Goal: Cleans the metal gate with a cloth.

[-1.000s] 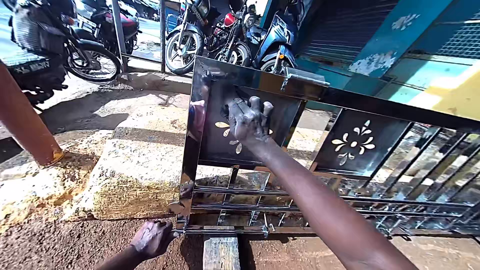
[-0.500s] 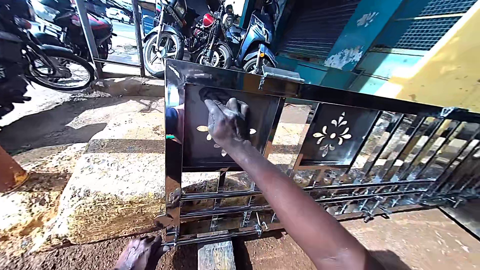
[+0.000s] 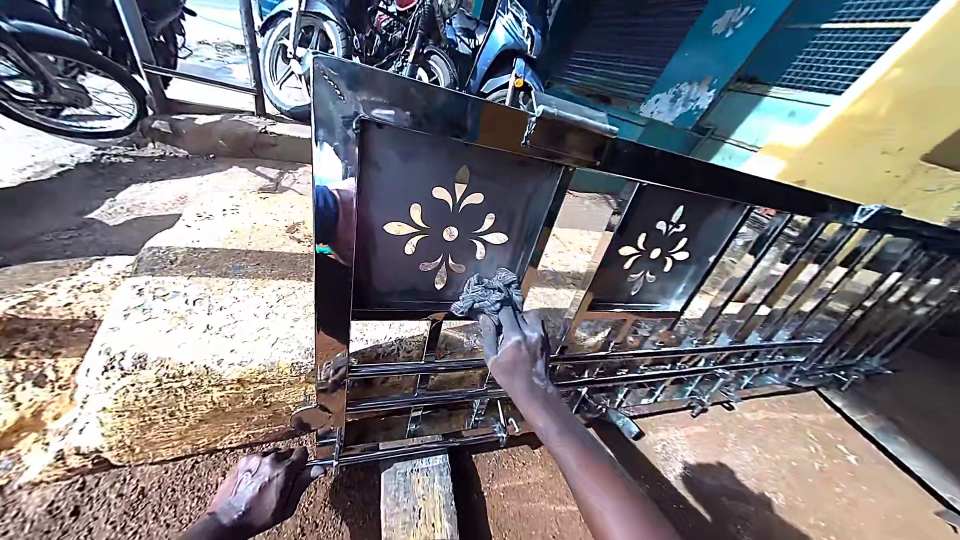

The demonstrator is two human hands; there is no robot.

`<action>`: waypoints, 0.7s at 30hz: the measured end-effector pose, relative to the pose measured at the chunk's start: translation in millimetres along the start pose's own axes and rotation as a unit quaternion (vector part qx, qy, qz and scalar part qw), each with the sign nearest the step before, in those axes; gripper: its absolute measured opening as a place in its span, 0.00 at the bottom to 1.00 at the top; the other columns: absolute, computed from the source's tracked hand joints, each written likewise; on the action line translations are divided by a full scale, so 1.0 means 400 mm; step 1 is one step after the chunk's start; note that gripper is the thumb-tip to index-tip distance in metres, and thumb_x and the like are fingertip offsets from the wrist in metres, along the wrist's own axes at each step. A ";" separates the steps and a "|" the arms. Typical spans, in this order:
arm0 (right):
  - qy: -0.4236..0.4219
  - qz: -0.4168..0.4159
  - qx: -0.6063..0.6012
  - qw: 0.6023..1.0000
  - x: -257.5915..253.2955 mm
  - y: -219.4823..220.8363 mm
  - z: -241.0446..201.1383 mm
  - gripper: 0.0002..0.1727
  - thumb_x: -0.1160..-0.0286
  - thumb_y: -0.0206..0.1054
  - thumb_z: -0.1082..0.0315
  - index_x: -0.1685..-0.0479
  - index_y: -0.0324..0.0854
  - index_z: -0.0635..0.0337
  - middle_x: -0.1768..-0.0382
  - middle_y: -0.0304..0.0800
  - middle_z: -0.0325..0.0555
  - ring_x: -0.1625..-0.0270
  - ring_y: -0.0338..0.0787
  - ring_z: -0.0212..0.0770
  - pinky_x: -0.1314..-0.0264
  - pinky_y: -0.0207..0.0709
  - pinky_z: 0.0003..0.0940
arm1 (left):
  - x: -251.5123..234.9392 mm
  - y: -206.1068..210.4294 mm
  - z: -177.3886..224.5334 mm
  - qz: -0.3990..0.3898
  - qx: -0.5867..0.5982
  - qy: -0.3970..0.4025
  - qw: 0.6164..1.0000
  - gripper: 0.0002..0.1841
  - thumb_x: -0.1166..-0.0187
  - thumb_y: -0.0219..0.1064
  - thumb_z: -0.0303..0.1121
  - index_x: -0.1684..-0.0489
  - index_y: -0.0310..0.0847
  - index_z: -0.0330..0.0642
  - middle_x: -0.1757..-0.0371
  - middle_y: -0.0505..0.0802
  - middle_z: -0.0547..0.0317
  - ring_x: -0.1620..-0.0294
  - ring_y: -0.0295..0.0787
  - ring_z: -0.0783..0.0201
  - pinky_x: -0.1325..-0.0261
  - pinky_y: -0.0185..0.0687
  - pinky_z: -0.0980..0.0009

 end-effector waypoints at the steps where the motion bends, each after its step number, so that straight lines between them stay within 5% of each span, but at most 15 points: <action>1: 0.000 0.000 0.007 1.000 0.003 -0.002 0.008 0.18 0.27 0.68 0.60 0.50 0.92 0.65 0.60 0.95 0.61 0.54 0.93 0.66 0.51 0.85 0.60 | -0.001 -0.001 0.000 -0.002 0.001 -0.004 1.000 0.33 0.16 0.49 0.59 0.73 0.85 0.37 0.75 0.92 0.42 0.68 0.95 0.38 0.69 0.86 0.41; 5: -0.003 0.083 0.066 0.994 -0.198 -0.080 -0.007 0.29 0.26 0.66 0.66 0.24 0.80 0.65 0.50 0.93 0.68 0.42 0.87 0.74 0.41 0.69 0.71 | -0.003 0.006 -0.002 0.039 -0.013 0.012 0.999 0.36 0.17 0.45 0.62 0.74 0.85 0.38 0.78 0.91 0.43 0.73 0.94 0.39 0.74 0.85 0.41; 6: -0.009 0.086 0.070 0.994 -0.252 -0.100 -0.020 0.29 0.30 0.67 0.68 0.26 0.80 0.67 0.48 0.92 0.69 0.39 0.85 0.74 0.39 0.68 0.72 | -0.002 0.008 -0.001 0.051 -0.016 0.016 0.998 0.36 0.17 0.43 0.62 0.76 0.85 0.39 0.79 0.90 0.44 0.74 0.94 0.40 0.76 0.84 0.42; 8: -0.025 0.049 0.089 0.994 -0.289 -0.128 -0.038 0.19 0.36 0.70 0.71 0.45 0.86 0.70 0.54 0.91 0.70 0.39 0.84 0.75 0.38 0.68 0.71 | 0.005 0.006 0.001 0.032 -0.010 0.011 0.999 0.36 0.16 0.44 0.62 0.75 0.85 0.38 0.77 0.91 0.43 0.72 0.94 0.39 0.74 0.85 0.41; 12: -0.113 -0.080 0.090 0.986 -0.098 -0.105 0.029 0.08 0.34 0.67 0.70 0.69 0.87 0.67 0.76 0.87 0.60 0.61 0.89 0.67 0.52 0.78 0.62 | 0.008 0.003 -0.001 0.057 -0.014 0.022 0.998 0.35 0.17 0.45 0.61 0.77 0.83 0.39 0.80 0.89 0.46 0.75 0.94 0.43 0.76 0.84 0.44; 14: -0.119 -0.121 0.051 0.984 -0.023 -0.080 0.031 0.10 0.30 0.65 0.70 0.71 0.87 0.69 0.75 0.86 0.60 0.63 0.91 0.65 0.57 0.84 0.59 | 0.008 -0.003 0.003 0.049 -0.006 0.020 0.999 0.34 0.16 0.46 0.60 0.76 0.83 0.38 0.78 0.90 0.44 0.73 0.94 0.41 0.73 0.84 0.43; 16: -0.133 -0.073 -0.032 0.988 -0.001 -0.038 -0.028 0.11 0.36 0.64 0.71 0.69 0.88 0.71 0.71 0.89 0.61 0.61 0.92 0.63 0.57 0.85 0.56 | 0.009 -0.016 0.008 0.005 0.004 0.001 1.000 0.34 0.15 0.46 0.58 0.72 0.85 0.36 0.73 0.92 0.41 0.67 0.95 0.38 0.68 0.85 0.40; 19: -0.201 -0.019 -0.169 0.965 0.013 0.044 -0.235 0.13 0.39 0.67 0.73 0.58 0.95 0.65 0.55 0.98 0.55 0.52 0.97 0.54 0.48 0.89 0.49 | 0.011 -0.017 0.009 -0.004 0.006 -0.004 1.000 0.33 0.16 0.47 0.58 0.72 0.85 0.36 0.73 0.92 0.41 0.67 0.95 0.38 0.67 0.86 0.41; 21: -0.203 -0.052 -0.192 0.959 0.004 0.057 -0.358 0.13 0.46 0.74 0.75 0.59 0.94 0.62 0.61 0.96 0.52 0.55 0.95 0.53 0.52 0.88 0.49 | 0.009 -0.014 0.005 -0.022 0.008 -0.001 1.000 0.33 0.14 0.46 0.58 0.71 0.84 0.36 0.72 0.92 0.41 0.66 0.95 0.39 0.66 0.87 0.41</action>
Point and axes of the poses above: each hand's wrist, its own x-axis away from the middle knuckle, its own y-axis out of the palm, z = x × y, the point moved 2 cm from there along -x, towards the middle knuckle
